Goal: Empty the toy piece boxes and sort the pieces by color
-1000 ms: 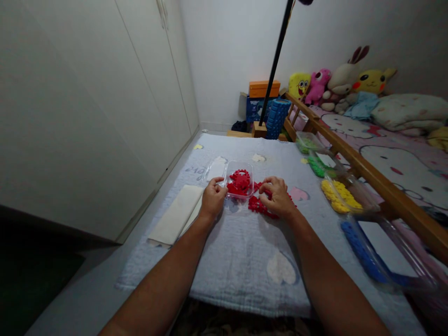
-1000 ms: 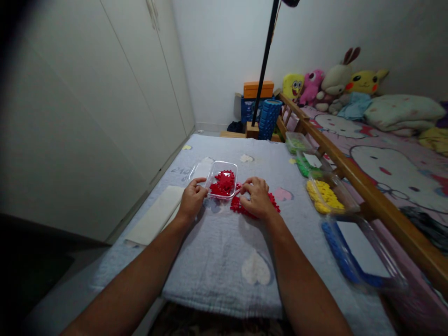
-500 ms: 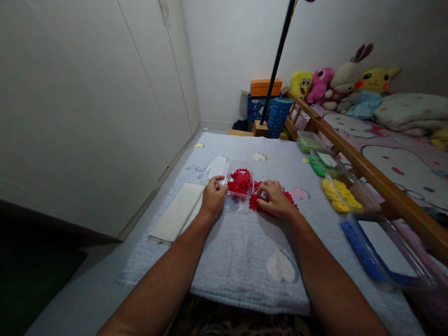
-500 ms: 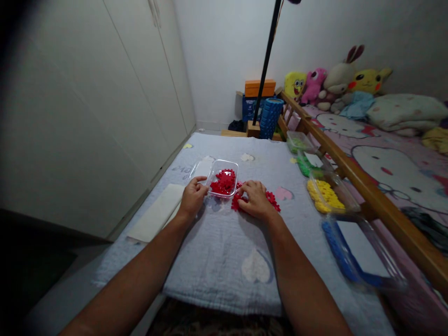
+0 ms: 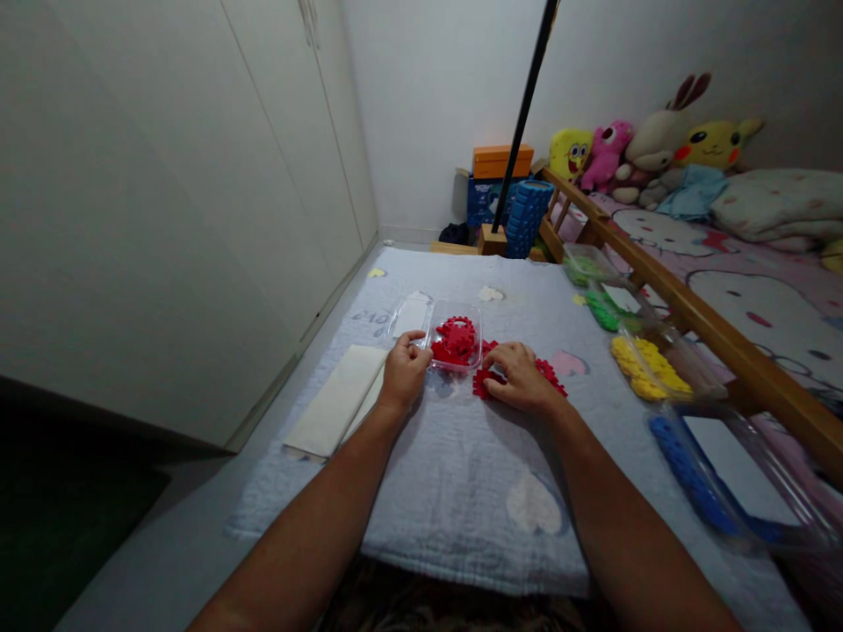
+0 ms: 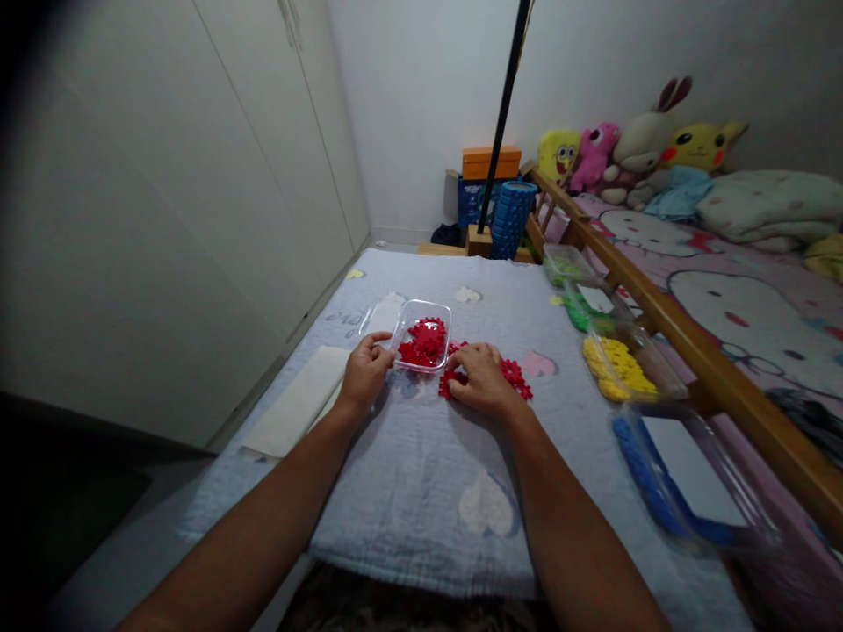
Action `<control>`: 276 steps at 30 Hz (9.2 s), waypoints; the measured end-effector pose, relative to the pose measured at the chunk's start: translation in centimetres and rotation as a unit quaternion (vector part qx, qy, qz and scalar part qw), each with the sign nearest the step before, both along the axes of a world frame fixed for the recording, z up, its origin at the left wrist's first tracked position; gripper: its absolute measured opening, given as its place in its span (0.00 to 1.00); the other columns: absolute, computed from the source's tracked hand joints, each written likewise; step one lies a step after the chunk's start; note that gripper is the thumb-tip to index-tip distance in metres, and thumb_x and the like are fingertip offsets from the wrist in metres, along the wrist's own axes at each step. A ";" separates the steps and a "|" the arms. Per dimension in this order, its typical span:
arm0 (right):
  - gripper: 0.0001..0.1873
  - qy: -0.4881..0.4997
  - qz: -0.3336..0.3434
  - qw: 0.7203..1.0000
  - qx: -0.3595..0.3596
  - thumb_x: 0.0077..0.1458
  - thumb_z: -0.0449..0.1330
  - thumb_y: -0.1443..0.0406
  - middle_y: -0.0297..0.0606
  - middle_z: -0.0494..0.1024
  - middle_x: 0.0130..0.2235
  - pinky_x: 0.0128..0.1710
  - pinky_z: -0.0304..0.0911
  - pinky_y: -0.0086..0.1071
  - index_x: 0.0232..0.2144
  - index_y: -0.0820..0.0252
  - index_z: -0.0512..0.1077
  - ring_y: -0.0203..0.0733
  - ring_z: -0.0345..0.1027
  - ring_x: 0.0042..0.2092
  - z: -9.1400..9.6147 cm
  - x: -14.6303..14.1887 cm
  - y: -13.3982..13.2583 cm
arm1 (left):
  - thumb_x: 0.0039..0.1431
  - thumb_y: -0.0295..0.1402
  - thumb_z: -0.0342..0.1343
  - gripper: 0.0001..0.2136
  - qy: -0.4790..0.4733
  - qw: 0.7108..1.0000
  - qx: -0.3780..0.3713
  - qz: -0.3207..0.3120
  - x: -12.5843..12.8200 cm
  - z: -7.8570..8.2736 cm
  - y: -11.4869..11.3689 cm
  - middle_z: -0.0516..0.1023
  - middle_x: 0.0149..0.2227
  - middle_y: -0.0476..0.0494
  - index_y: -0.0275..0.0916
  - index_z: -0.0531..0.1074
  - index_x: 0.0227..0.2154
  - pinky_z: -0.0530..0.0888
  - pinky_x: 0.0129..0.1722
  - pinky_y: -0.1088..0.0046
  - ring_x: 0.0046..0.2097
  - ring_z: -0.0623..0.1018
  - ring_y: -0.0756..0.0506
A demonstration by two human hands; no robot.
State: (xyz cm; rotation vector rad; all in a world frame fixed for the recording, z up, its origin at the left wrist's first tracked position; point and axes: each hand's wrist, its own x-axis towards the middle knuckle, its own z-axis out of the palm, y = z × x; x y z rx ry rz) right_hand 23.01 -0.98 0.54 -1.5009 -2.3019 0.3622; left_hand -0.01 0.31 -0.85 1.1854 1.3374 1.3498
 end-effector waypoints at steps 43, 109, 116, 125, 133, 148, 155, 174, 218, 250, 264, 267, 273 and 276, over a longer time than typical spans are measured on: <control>0.02 -0.004 -0.005 1.000 -0.016 0.53 0.65 0.64 0.40 0.75 0.39 0.47 0.59 0.43 0.32 0.54 0.77 0.49 0.65 0.45 1.9 1.7 0.0 | 0.50 0.33 0.57 0.17 -0.004 1.000 -0.009 -0.013 0.2 -0.2 -0.2 0.63 0.20 0.59 0.37 0.70 0.45 0.61 0.28 0.77 0.23 0.63 0.52; 0.13 0.214 -0.126 0.964 0.093 0.54 0.55 0.67 0.41 0.82 0.40 0.46 0.67 0.39 0.39 0.57 0.77 0.45 0.73 0.40 1.9 -3.5 5.0 | 0.51 0.36 0.58 0.17 0.013 0.999 -0.005 -0.038 0.7 -0.1 -0.8 0.63 0.19 0.60 0.38 0.70 0.45 0.62 0.27 0.77 0.23 0.65 0.52; 0.12 0.174 -0.211 0.957 0.094 0.51 0.54 0.66 0.42 0.81 0.38 0.47 0.66 0.41 0.35 0.59 0.77 0.46 0.73 0.40 0.2 2.8 5.4 | 0.52 0.35 0.58 0.17 0.012 0.999 0.000 -0.037 0.7 -0.4 -0.7 0.63 0.20 0.59 0.38 0.69 0.45 0.62 0.27 0.77 0.23 0.65 0.52; 0.11 -0.038 -0.221 0.974 0.017 0.49 0.62 0.64 0.44 0.77 0.42 0.45 0.59 0.43 0.36 0.54 0.81 0.53 0.64 0.46 -1.6 3.5 4.4 | 0.50 0.33 0.57 0.16 -0.018 1.000 0.005 0.013 0.5 -0.3 -0.6 0.61 0.19 0.60 0.38 0.69 0.43 0.60 0.26 0.78 0.22 0.62 0.53; 0.08 -0.061 -0.202 0.977 -0.025 0.53 0.60 0.64 0.43 0.76 0.45 0.45 0.53 0.41 0.34 0.56 0.80 0.53 0.61 0.50 -0.4 2.9 4.0 | 0.48 0.32 0.57 0.15 -0.025 0.999 0.006 0.029 0.2 -0.7 -0.1 0.58 0.18 0.61 0.38 0.70 0.42 0.59 0.26 0.78 0.22 0.60 0.53; 0.05 0.016 -0.138 0.986 0.091 0.55 0.62 0.63 0.43 0.78 0.41 0.46 0.55 0.40 0.35 0.57 0.77 0.50 0.64 0.46 -1.7 -0.1 4.1 | 0.50 0.34 0.57 0.15 -0.021 1.000 0.002 0.021 0.2 -0.7 -0.2 0.59 0.19 0.61 0.38 0.69 0.42 0.59 0.26 0.78 0.22 0.60 0.53; 0.09 0.242 -0.132 0.950 0.148 0.55 0.61 0.62 0.38 0.78 0.34 0.44 0.63 0.38 0.39 0.57 0.75 0.45 0.69 0.38 -0.4 -0.9 3.9 | 0.49 0.34 0.58 0.15 -0.025 1.000 -0.007 0.011 0.4 -0.3 -0.3 0.62 0.19 0.60 0.38 0.69 0.42 0.59 0.25 0.78 0.21 0.60 0.53; 0.15 -0.022 -0.248 0.967 0.061 0.59 0.58 0.62 0.46 0.79 0.51 0.49 0.56 0.44 0.46 0.57 0.78 0.54 0.64 0.52 -1.5 0.3 4.2 | 0.49 0.35 0.58 0.16 -0.033 0.999 -0.018 -0.003 0.5 -0.3 -0.4 0.62 0.19 0.60 0.39 0.69 0.42 0.60 0.26 0.78 0.22 0.62 0.53; 0.17 0.252 -0.092 0.958 0.101 0.52 0.56 0.68 0.44 0.79 0.44 0.47 0.68 0.40 0.45 0.59 0.74 0.43 0.73 0.41 1.4 -3.4 6.5 | 0.49 0.35 0.58 0.16 -0.038 0.999 -0.019 -0.021 0.6 -0.7 -0.4 0.63 0.19 0.60 0.39 0.68 0.43 0.58 0.24 0.79 0.21 0.62 0.53; 0.05 -0.024 -0.214 0.972 0.094 0.53 0.58 0.69 0.40 0.79 0.34 0.48 0.49 0.44 0.30 0.58 0.73 0.48 0.65 0.41 -1.8 0.6 3.4 | 0.49 0.35 0.59 0.16 -0.034 0.999 -0.023 -0.019 0.5 -0.1 -0.6 0.64 0.19 0.59 0.39 0.69 0.42 0.61 0.26 0.78 0.23 0.63 0.52; 0.11 -0.089 -0.067 0.991 0.073 0.60 0.56 0.71 0.43 0.78 0.39 0.42 0.57 0.34 0.35 0.59 0.78 0.43 0.69 0.41 2.7 -3.9 4.0 | 0.49 0.35 0.59 0.16 -0.043 0.999 -0.024 -0.020 0.6 -0.4 -0.5 0.62 0.19 0.61 0.39 0.69 0.42 0.59 0.25 0.78 0.22 0.62 0.53; 0.11 -0.122 -0.084 0.987 0.055 0.62 0.56 0.68 0.44 0.79 0.42 0.44 0.56 0.36 0.38 0.58 0.80 0.46 0.69 0.46 2.9 -4.6 4.9 | 0.49 0.35 0.59 0.16 -0.035 0.999 -0.022 -0.019 0.5 -0.2 -0.5 0.63 0.19 0.60 0.39 0.69 0.42 0.59 0.25 0.78 0.22 0.62 0.53; 0.14 -0.089 -0.112 0.988 0.060 0.64 0.54 0.67 0.46 0.80 0.44 0.46 0.58 0.38 0.41 0.58 0.80 0.47 0.71 0.47 3.4 -6.0 6.2 | 0.49 0.35 0.58 0.16 -0.031 0.999 -0.016 -0.022 0.5 -0.5 -0.4 0.63 0.19 0.60 0.39 0.69 0.42 0.59 0.25 0.78 0.22 0.63 0.53; 0.12 -0.029 -0.113 0.991 0.059 0.62 0.57 0.66 0.47 0.81 0.43 0.47 0.61 0.38 0.42 0.61 0.80 0.46 0.72 0.45 3.4 -6.8 6.5 | 0.50 0.35 0.59 0.16 -0.032 0.999 -0.012 -0.020 0.5 -0.6 -0.4 0.63 0.19 0.60 0.39 0.69 0.42 0.60 0.26 0.78 0.22 0.63 0.53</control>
